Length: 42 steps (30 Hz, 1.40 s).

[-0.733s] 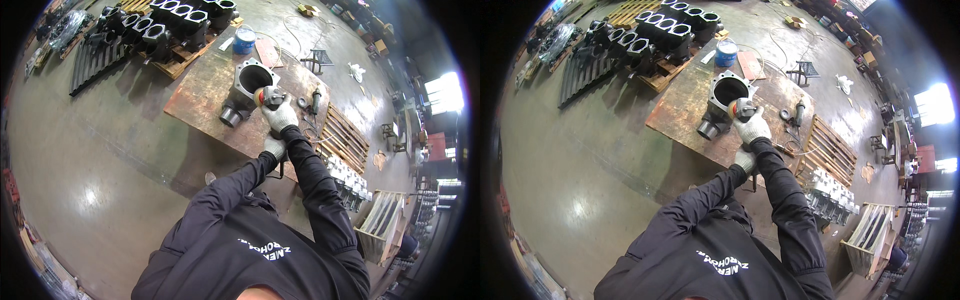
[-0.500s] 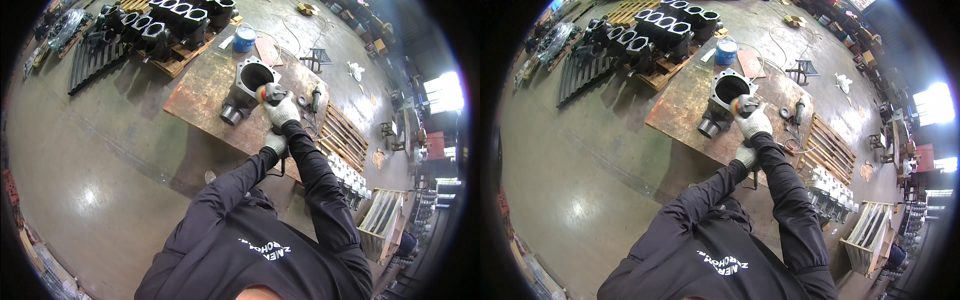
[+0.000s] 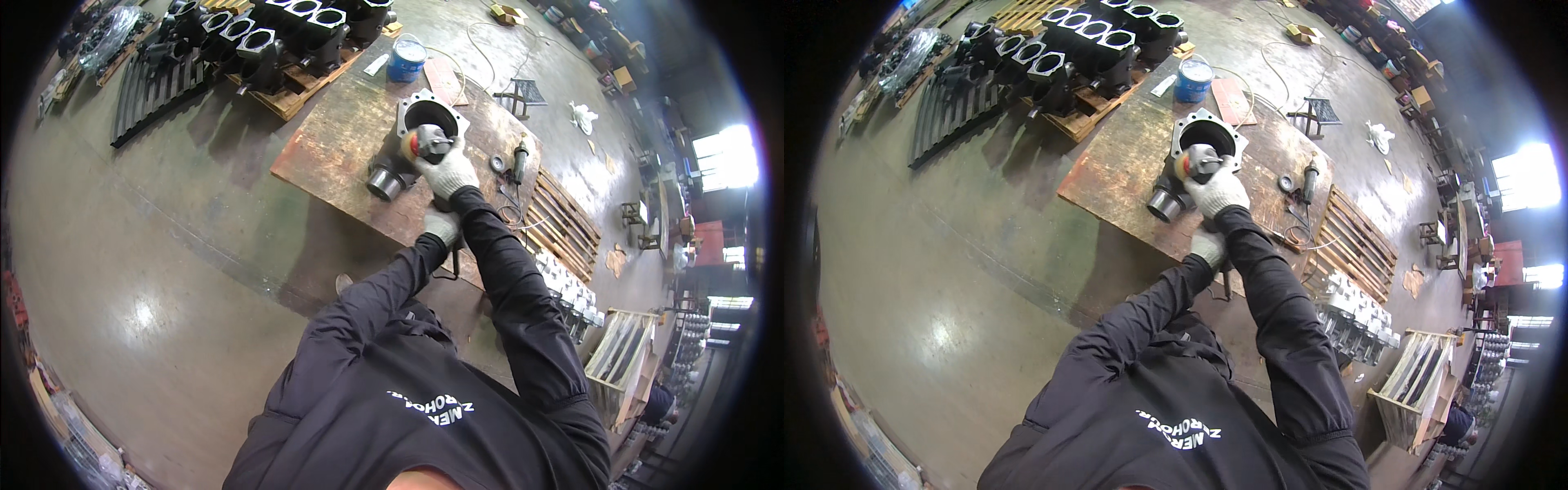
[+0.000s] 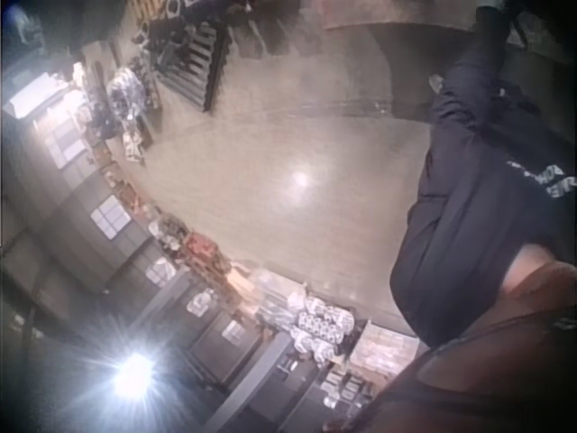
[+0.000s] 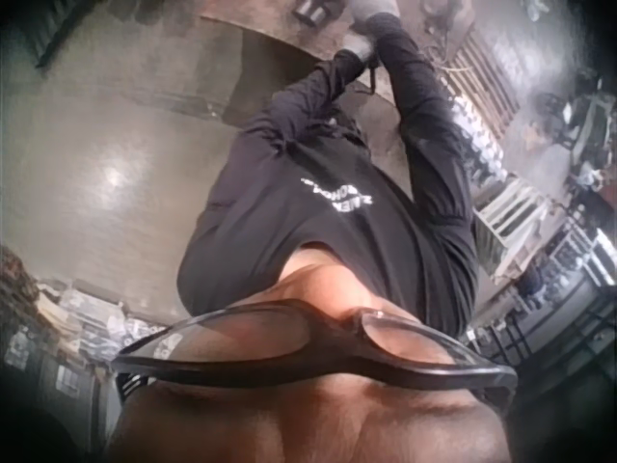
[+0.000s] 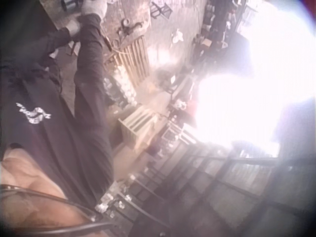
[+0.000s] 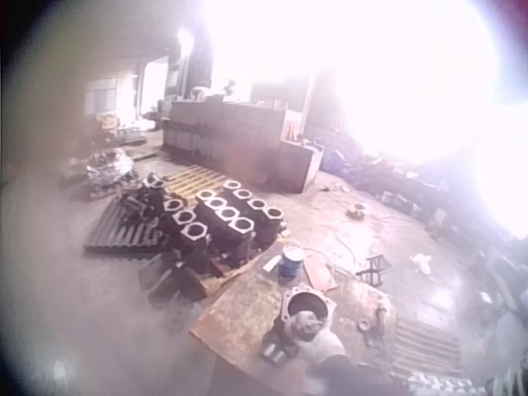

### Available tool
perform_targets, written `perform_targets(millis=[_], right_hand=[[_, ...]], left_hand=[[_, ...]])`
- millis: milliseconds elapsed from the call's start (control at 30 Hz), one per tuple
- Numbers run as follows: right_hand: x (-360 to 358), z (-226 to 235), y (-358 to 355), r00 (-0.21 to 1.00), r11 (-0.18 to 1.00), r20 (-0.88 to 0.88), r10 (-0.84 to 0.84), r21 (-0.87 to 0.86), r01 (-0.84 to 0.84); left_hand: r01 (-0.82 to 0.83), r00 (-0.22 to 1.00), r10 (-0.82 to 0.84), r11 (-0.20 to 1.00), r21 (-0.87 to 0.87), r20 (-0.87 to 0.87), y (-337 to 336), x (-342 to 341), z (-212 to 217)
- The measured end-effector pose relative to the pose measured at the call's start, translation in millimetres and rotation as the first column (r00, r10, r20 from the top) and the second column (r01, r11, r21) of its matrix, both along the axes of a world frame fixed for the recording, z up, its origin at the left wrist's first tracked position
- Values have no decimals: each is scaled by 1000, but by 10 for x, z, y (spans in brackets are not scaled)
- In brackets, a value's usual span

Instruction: The person uses an angle grinder to smooth the exterior and interior surfaces of a large metal pipe fitting on a workbench. They rotate the part and reposition it to access different areas, then switch to a smaller rotary tool to finish the interior bore before returning to the angle grinder for additional exterior grinding.

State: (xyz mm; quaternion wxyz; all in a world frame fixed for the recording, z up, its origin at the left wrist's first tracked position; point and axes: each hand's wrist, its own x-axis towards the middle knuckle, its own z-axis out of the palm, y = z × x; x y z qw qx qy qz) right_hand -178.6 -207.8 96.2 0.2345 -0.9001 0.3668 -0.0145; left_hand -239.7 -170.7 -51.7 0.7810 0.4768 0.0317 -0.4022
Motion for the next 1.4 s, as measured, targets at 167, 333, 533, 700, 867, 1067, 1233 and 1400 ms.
perform_targets(millis=[167, 333, 533, 700, 867, 1067, 1233, 1400], right_hand=[[92, 68, 37, 999, 999, 34, 34, -16, -34], [-23, 88, 9, 1000, 1000, -23, 6, -30, -7], [366, 48, 82, 990, 995, 107, 94, -24, -92], [301, 150, 20, 988, 987, 28, 154, -41, -152], [655, 57, -174, 961, 958, 39, 275, -91, -271], [1146, -52, -608, 976, 978, 69, 208, -39, -206], [874, -20, -646, 906, 877, -4, 423, -248, -411], [944, 238, -634, 930, 927, -5, 368, -84, -367]], left_hand=[[139, 943, -179, 978, 154, 281, 125, 141, 195], [11, 993, -30, 987, 162, 117, 158, -2, 460], [-54, 988, 59, 998, 40, -140, 175, 402, 442], [-164, 986, 163, 983, 87, 20, -52, 254, 433], [-288, 953, 280, 955, -62, -119, -252, 540, 364], [-314, 949, 302, 924, -217, -85, -596, 1043, 422], [-352, 933, 359, 925, 141, -26, -738, 713, 452], [-438, 899, 435, 894, -91, -56, -842, 778, 548]])
